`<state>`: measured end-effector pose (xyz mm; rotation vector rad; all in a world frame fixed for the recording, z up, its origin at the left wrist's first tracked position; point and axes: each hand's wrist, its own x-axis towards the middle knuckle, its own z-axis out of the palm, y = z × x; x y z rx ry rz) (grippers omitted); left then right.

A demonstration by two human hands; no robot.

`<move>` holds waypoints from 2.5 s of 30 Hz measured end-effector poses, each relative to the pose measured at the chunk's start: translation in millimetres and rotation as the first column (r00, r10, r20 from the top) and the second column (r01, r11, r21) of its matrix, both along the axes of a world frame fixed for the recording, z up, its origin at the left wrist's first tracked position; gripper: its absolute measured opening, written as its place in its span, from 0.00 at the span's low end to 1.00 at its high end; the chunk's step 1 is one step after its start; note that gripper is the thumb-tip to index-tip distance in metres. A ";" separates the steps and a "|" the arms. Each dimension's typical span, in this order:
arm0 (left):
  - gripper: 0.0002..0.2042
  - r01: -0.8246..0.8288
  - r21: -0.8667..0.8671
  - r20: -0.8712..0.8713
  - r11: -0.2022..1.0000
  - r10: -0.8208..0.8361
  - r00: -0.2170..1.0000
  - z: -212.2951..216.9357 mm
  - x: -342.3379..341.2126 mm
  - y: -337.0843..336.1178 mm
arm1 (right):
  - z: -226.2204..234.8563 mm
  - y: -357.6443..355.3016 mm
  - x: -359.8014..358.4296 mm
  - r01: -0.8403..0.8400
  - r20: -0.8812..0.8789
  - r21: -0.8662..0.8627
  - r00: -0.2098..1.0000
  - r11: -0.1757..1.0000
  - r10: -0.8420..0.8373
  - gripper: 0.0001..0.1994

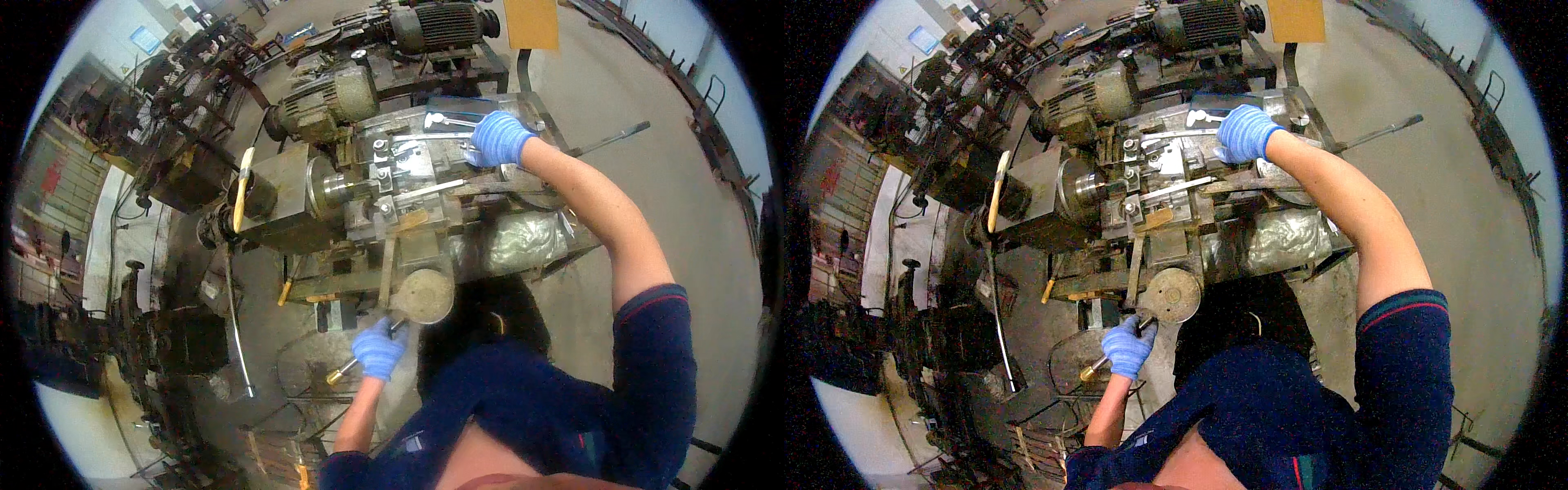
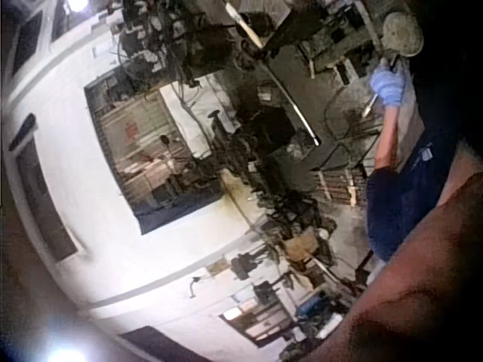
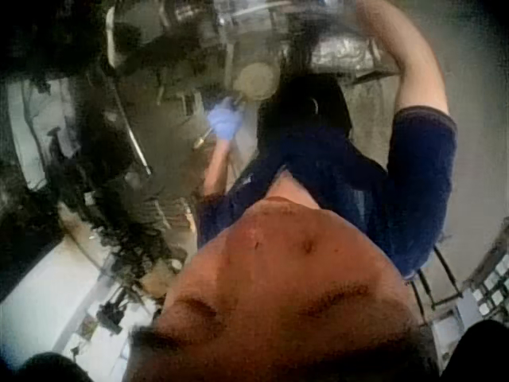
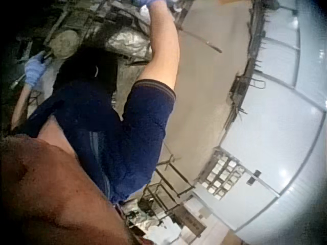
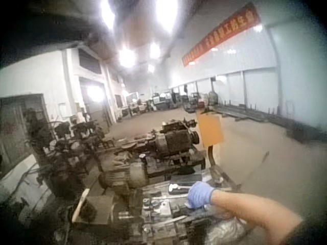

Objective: The person uses a wrench to tighten bolts on a metal fixture attached to a lathe. They then use a brush to apply a substance to the fixture and continue adjusting the components with their hands and the wrench.

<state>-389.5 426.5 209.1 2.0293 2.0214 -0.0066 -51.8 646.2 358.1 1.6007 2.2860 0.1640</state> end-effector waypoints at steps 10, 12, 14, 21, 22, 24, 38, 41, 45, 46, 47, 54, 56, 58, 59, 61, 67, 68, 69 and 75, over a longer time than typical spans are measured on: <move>0.15 -0.050 0.026 0.076 0.998 0.048 0.996 19.5 12.0 1.2 | -22.5 132.1 39.8 -0.348 0.116 0.129 0.935 0.928 0.335 0.19; 0.15 -0.062 -0.018 0.140 0.998 0.064 0.988 20.7 11.8 3.5 | -32.2 161.4 33.8 -0.361 0.143 0.221 0.931 0.906 0.336 0.19; 0.14 -0.051 -0.013 0.191 0.999 0.052 0.980 24.0 11.1 3.5 | -37.8 182.4 23.4 -0.384 0.110 0.264 0.924 0.885 0.368 0.22; 0.13 -0.011 0.020 0.246 1.000 0.006 0.969 20.9 5.7 2.3 | -42.7 187.4 38.2 -0.298 -0.159 0.491 0.893 0.819 0.420 0.23; 0.13 -0.005 0.020 0.244 1.000 -0.001 0.970 19.0 5.9 3.1 | -43.1 184.6 45.6 -0.250 -0.217 0.560 0.876 0.790 0.431 0.22; 0.13 0.009 0.020 0.237 1.000 -0.013 0.971 16.2 3.8 1.9 | -46.9 161.3 54.6 -0.141 -0.282 0.602 0.883 0.786 0.374 0.23; 0.21 0.201 -0.060 0.254 0.978 -0.180 0.950 20.4 -17.4 3.6 | -11.1 -65.4 50.0 -0.026 -0.553 0.119 0.828 0.993 0.088 0.22; 0.22 0.222 -0.026 0.213 0.975 -0.212 0.954 22.8 -21.4 1.6 | 1.3 -88.0 30.9 -0.024 -0.378 0.021 0.925 0.999 0.030 0.26; 0.21 0.191 -0.062 0.264 0.980 -0.169 0.950 19.1 -36.6 -1.6 | 6.7 -97.3 4.7 -0.053 -0.171 0.026 0.984 0.998 0.057 0.27; 0.21 0.189 -0.051 0.253 0.981 -0.171 0.952 17.8 -37.7 -3.6 | 9.1 -96.8 0.0 -0.053 -0.144 0.037 0.988 0.998 0.058 0.27; 0.21 0.187 -0.039 0.241 0.982 -0.172 0.955 16.0 -37.7 -5.8 | 12.6 -95.3 -3.8 -0.046 -0.126 0.011 0.991 0.999 0.047 0.26; 0.20 0.180 0.005 0.205 0.984 -0.177 0.963 19.4 -30.2 -7.3 | 18.3 -94.5 -16.8 -0.015 -0.017 0.023 1.000 1.000 0.015 0.26; 0.20 0.195 0.017 0.227 0.981 -0.194 0.955 13.7 -30.1 -5.3 | 21.5 -96.5 -22.1 -0.012 0.004 0.004 1.000 1.000 0.012 0.26; 0.20 0.212 0.072 0.235 0.975 -0.223 0.946 14.4 -28.5 -6.5 | 30.3 -101.5 -35.0 -0.007 0.008 -0.034 1.000 0.999 0.008 0.26; 0.20 0.211 0.078 0.220 0.974 -0.224 0.949 13.9 -26.9 -6.2 | 36.0 -105.1 -42.4 -0.028 0.011 -0.025 1.000 0.999 0.028 0.26; 0.20 0.220 0.094 0.190 0.971 -0.234 0.954 13.7 -23.7 -4.3 | 34.1 -107.5 -46.9 -0.016 -0.007 -0.042 1.000 0.999 0.016 0.25; 0.19 0.193 0.143 0.238 0.971 -0.223 0.945 10.1 -24.3 -6.6 | 41.1 -127.5 -77.4 0.008 0.020 -0.142 1.000 0.990 -0.005 0.22; 0.19 0.192 0.144 0.226 0.971 -0.221 0.949 10.4 -25.0 -7.8 | 41.5 -127.3 -80.5 0.010 0.024 -0.146 1.000 0.989 -0.006 0.22; 0.19 0.196 0.147 0.215 0.970 -0.225 0.950 11.2 -24.9 -7.5 | 42.7 -126.4 -82.0 0.017 0.029 -0.147 1.000 0.989 -0.013 0.22; 0.20 0.195 0.173 0.204 0.965 -0.229 0.952 8.7 -21.9 -7.0 | 27.7 -118.2 -66.1 -0.024 0.094 -0.148 0.995 0.989 0.039 0.21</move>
